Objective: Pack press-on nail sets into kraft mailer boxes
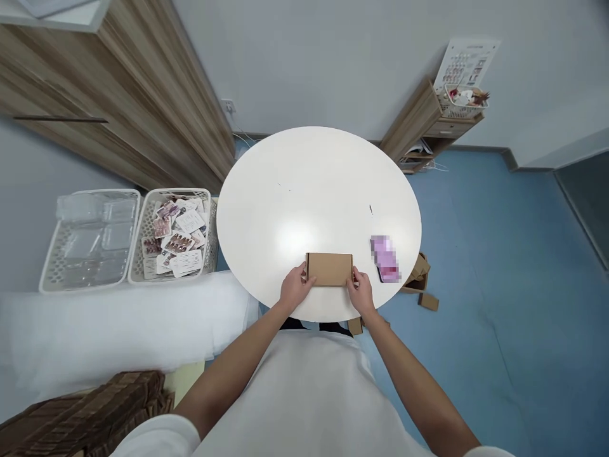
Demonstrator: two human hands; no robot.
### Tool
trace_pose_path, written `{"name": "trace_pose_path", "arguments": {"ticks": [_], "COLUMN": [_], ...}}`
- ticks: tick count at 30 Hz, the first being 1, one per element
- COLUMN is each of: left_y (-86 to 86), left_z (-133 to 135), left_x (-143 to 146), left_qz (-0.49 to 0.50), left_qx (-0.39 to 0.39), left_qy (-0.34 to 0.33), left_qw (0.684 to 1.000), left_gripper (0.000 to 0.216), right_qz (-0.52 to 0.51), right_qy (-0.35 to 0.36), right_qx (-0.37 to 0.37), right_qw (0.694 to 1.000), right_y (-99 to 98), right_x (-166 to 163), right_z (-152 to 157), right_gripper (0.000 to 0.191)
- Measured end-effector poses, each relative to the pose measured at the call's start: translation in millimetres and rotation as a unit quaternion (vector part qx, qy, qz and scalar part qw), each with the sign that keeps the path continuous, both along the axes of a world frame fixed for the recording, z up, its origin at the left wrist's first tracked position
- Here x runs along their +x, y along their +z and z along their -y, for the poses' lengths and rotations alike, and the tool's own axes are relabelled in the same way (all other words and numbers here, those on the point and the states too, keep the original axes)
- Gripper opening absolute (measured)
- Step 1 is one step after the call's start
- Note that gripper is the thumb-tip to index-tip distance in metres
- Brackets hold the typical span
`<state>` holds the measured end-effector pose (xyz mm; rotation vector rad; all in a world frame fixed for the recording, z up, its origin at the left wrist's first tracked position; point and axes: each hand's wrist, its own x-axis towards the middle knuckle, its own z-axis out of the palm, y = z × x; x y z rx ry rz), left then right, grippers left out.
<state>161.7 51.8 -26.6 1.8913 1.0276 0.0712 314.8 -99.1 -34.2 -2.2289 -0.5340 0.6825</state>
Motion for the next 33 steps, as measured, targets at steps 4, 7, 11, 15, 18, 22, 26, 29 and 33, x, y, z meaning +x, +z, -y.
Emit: {"name": "trace_pose_path", "arguments": {"ticks": [4, 7, 11, 15, 18, 22, 26, 29, 33], "left_y": [-3.5, -4.7, -3.3, 12.1, 35.3, 64.8, 74.4, 68.5, 55.1], "left_z": [-1, -1, -2, 2, 18, 60, 112, 153, 200], "left_x": [6, 12, 17, 25, 44, 100, 186, 256, 336], "left_qz": [0.001, -0.001, 0.003, 0.001, 0.013, 0.03, 0.047, 0.044, 0.051], "left_qx": [0.022, 0.023, 0.018, 0.036, 0.079, 0.119, 0.097, 0.055, 0.038], "left_qy": [-0.038, -0.048, -0.051, -0.019, -0.006, -0.044, -0.154, -0.251, -0.332], "left_qw": [0.999, 0.999, 0.999, 0.999, 0.997, 0.991, 0.982, 0.965, 0.941], "left_gripper": [0.051, 0.05, 0.049, 0.05, 0.05, 0.055, 0.057, 0.059, 0.061], "right_qz": [0.004, -0.001, -0.027, -0.072, -0.1, -0.069, 0.004, 0.068, 0.15], "right_qy": [0.003, -0.006, -0.02, -0.035, -0.064, -0.119, -0.182, -0.236, -0.27], "right_qx": [-0.028, -0.028, -0.009, 0.045, 0.108, 0.155, 0.154, 0.12, 0.031], "right_qw": [1.0, 1.0, 0.999, 0.996, 0.987, 0.978, 0.971, 0.962, 0.951], "right_y": [4.1, 8.1, 10.2, 13.2, 20.7, 35.4, 42.5, 37.7, 28.3], "right_x": [-5, -4, 2, 8, 22, 67, 132, 176, 220], "right_z": [0, 2, 3, 7, 25, 75, 144, 197, 253], "right_gripper": [0.049, 0.048, 0.046, 0.047, 0.047, 0.046, 0.046, 0.046, 0.044]}}
